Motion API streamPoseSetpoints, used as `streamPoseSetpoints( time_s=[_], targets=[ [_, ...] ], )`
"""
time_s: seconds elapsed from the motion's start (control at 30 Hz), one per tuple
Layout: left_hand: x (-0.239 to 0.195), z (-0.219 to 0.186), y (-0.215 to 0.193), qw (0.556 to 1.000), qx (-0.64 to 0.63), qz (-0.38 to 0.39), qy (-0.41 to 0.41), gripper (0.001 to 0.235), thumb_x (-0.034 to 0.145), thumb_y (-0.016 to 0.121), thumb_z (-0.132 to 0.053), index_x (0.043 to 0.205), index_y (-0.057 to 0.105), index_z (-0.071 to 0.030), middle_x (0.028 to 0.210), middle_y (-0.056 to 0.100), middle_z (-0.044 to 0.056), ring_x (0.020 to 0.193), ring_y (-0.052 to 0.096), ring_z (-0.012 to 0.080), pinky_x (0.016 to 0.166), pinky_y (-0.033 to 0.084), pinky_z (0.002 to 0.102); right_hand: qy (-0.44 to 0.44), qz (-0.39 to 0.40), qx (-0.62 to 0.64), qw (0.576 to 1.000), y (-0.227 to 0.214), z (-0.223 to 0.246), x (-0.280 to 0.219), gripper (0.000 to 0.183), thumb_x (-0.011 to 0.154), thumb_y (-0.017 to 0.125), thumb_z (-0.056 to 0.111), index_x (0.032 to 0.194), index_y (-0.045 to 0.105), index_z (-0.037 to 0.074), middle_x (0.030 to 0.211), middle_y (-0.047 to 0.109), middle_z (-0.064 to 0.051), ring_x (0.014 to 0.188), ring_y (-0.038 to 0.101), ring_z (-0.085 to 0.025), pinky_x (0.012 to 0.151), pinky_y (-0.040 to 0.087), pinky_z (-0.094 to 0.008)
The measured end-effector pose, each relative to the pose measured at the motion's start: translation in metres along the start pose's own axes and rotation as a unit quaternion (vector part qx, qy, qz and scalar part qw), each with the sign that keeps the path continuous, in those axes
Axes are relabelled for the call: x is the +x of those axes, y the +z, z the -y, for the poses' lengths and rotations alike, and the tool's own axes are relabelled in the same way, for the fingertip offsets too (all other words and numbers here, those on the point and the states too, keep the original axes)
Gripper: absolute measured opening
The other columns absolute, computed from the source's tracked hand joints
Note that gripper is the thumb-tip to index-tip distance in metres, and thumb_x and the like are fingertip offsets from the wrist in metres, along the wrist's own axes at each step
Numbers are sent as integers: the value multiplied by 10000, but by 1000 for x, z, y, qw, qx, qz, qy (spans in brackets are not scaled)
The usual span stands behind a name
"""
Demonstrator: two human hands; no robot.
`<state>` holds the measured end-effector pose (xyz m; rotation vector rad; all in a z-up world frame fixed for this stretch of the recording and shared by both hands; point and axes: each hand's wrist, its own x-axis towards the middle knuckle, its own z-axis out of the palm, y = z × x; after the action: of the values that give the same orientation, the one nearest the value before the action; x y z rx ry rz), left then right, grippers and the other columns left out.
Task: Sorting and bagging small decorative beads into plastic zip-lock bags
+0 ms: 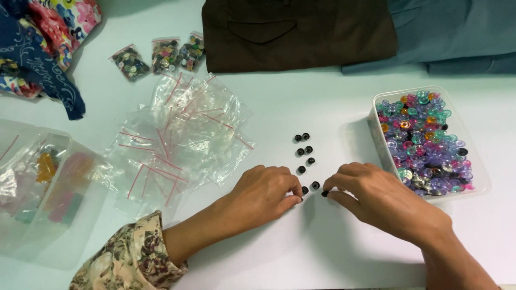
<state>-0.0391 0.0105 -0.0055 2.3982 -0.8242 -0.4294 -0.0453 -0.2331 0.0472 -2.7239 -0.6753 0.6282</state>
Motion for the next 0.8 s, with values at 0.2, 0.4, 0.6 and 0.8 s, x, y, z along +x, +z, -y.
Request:
streamPoseSetpoints(
  time_s=[0.2, 0.4, 0.6, 0.8],
  targets=[
    [0, 6, 18, 1000, -18, 5, -18, 168, 951, 616, -301, 970, 748, -197, 969, 746, -11, 828, 699, 229, 802, 494, 418, -27, 29, 0, 999, 13, 3, 11, 191, 974, 625, 290, 1107, 752, 238, 935, 739, 12, 841, 697, -237, 791, 519, -386],
    [1, 13, 29, 1000, 0, -23, 2, 174, 962, 634, -309, 986, 752, -184, 960, 751, 9, 825, 702, 257, 779, 500, 433, -24, 23, 1, 999, 12, 5, 13, 219, 970, 628, 307, 1127, 767, 243, 956, 759, 11, 846, 715, -239, 768, 541, -392],
    [-15, 5, 13, 997, 11, -72, 23, 180, 956, 660, -307, 1021, 764, -175, 919, 732, 25, 840, 692, 271, 751, 486, 443, -31, -31, 35, 998, 12, 11, 14, 219, 946, 645, 298, 1096, 785, 221, 925, 778, 24, 820, 736, -196, 733, 552, -361],
    [-62, 8, -23, 995, 32, -95, 5, 232, 975, 621, -339, 1038, 759, -164, 933, 728, 57, 801, 688, 310, 746, 486, 473, -90, -140, 44, 985, 26, 20, 22, 216, 905, 672, 257, 1069, 794, 188, 985, 772, 19, 715, 751, -157, 662, 591, -341]
  ],
)
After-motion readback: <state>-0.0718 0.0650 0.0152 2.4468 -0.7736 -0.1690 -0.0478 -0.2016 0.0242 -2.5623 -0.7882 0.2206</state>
